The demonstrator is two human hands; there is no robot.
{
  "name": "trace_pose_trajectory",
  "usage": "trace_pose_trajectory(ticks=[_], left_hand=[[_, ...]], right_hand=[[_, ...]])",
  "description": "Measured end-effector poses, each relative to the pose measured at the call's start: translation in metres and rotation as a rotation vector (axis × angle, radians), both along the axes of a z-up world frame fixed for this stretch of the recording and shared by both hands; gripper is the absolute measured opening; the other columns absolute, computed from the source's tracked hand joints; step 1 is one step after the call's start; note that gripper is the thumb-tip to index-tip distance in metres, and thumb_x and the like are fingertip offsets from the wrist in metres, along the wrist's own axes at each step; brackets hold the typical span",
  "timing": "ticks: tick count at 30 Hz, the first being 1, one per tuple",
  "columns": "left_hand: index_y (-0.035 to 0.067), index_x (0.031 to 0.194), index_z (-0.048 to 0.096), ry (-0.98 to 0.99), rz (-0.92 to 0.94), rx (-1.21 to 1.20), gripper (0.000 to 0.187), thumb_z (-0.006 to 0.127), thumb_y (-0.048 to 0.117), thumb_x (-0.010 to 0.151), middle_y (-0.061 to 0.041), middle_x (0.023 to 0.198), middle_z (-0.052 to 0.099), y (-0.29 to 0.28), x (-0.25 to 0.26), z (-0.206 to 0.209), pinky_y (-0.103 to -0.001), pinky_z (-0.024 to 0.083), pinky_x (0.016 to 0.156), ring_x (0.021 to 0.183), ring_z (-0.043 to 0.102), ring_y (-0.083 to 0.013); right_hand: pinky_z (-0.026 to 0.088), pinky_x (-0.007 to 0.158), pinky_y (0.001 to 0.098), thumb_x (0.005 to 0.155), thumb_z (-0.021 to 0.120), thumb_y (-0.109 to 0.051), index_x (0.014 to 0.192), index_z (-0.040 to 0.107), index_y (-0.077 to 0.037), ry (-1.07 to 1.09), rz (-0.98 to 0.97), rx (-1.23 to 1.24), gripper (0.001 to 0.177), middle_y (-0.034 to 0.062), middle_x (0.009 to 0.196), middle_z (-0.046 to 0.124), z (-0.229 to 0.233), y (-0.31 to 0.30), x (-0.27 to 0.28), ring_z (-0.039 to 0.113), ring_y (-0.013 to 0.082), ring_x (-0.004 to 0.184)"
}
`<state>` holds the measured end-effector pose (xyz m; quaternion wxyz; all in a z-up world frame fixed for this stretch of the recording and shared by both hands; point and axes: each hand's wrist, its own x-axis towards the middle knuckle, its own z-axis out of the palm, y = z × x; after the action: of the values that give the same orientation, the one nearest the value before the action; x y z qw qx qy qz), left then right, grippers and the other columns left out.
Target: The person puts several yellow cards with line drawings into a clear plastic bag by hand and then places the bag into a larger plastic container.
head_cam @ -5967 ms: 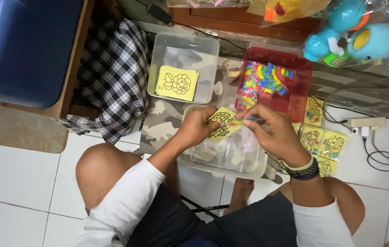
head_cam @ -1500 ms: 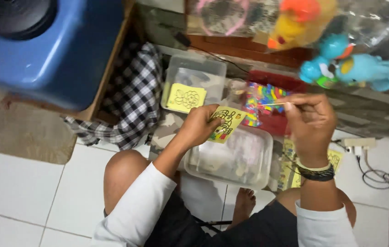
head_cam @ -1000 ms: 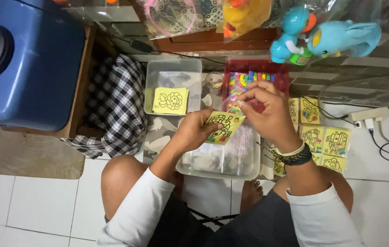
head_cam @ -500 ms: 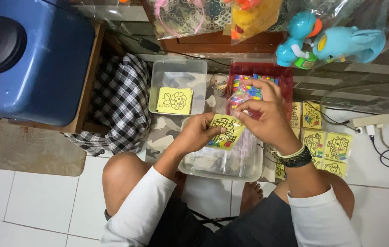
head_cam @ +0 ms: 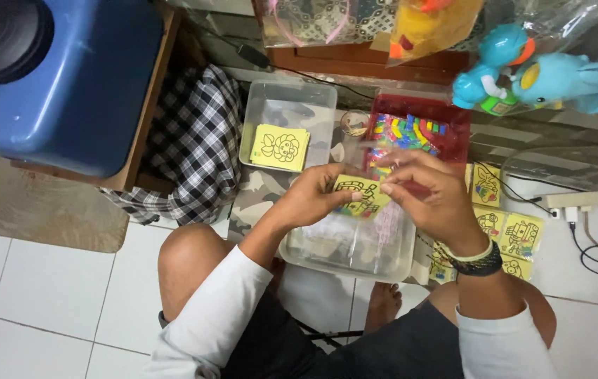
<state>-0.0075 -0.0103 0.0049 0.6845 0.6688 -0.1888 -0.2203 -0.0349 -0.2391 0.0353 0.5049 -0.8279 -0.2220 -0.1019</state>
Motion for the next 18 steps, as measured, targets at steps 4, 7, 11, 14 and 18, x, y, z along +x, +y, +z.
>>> trace_pose_trajectory(ticks=[4, 7, 11, 14, 18], left_hand=[[0.005, 0.125, 0.071, -0.085, 0.048, -0.088, 0.04, 0.081, 0.007, 0.086, -0.014, 0.112, 0.077, -0.006, -0.001, -0.002, -0.044, 0.054, 0.099, 0.108, 0.067, -0.019], [0.004, 0.111, 0.075, -0.115, 0.16, -0.077, 0.02, 0.078, 0.01, 0.092, -0.011, 0.096, 0.078, -0.006, 0.003, -0.019, -0.037, 0.057, 0.087, 0.094, 0.067, -0.0144], [0.008, 0.098, 0.079, -0.167, 0.234, -0.059, 0.008, 0.075, 0.015, 0.096, -0.005, 0.076, 0.069, -0.004, 0.006, -0.026, -0.028, 0.052, 0.069, 0.076, 0.06, -0.0077], [0.009, 0.099, 0.08, -0.209, 0.268, -0.065, 0.007, 0.077, 0.014, 0.094, -0.008, 0.083, 0.072, -0.004, 0.008, -0.032, -0.03, 0.053, 0.074, 0.083, 0.064, -0.0114], [0.011, 0.106, 0.081, -0.187, 0.326, -0.056, 0.016, 0.08, 0.013, 0.09, -0.007, 0.088, 0.077, -0.006, 0.007, -0.029, -0.028, 0.054, 0.077, 0.087, 0.067, -0.0096]], right_hand=[[0.054, 0.089, 0.0428, 0.086, 0.08, -0.005, 0.089, 0.076, -0.008, -0.037, 0.025, -0.087, 0.006, 0.0123, 0.115, 0.074, -0.011, 0.002, 0.001, 0.071, 0.0345, 0.103], [0.055, 0.087, 0.0427, 0.083, 0.079, -0.006, 0.091, 0.078, -0.01, 0.018, 0.044, -0.088, 0.008, 0.0117, 0.115, 0.075, -0.008, 0.007, -0.004, 0.073, 0.0336, 0.102], [0.055, 0.086, 0.036, 0.087, 0.078, 0.004, 0.105, 0.074, -0.002, 0.084, -0.08, 0.106, 0.02, 0.0123, 0.106, 0.075, -0.022, 0.015, -0.002, 0.071, 0.0241, 0.095], [0.054, 0.089, 0.0356, 0.088, 0.077, 0.006, 0.135, 0.051, 0.005, 0.2, -0.127, 0.29, 0.053, 0.0162, 0.103, 0.071, -0.027, 0.019, -0.003, 0.067, 0.0224, 0.097], [0.055, 0.081, 0.026, 0.091, 0.079, -0.002, 0.11, 0.073, 0.002, 0.403, -0.182, 0.4, 0.021, 0.0058, 0.091, 0.071, -0.05, 0.021, -0.006, 0.064, 0.0083, 0.088]])
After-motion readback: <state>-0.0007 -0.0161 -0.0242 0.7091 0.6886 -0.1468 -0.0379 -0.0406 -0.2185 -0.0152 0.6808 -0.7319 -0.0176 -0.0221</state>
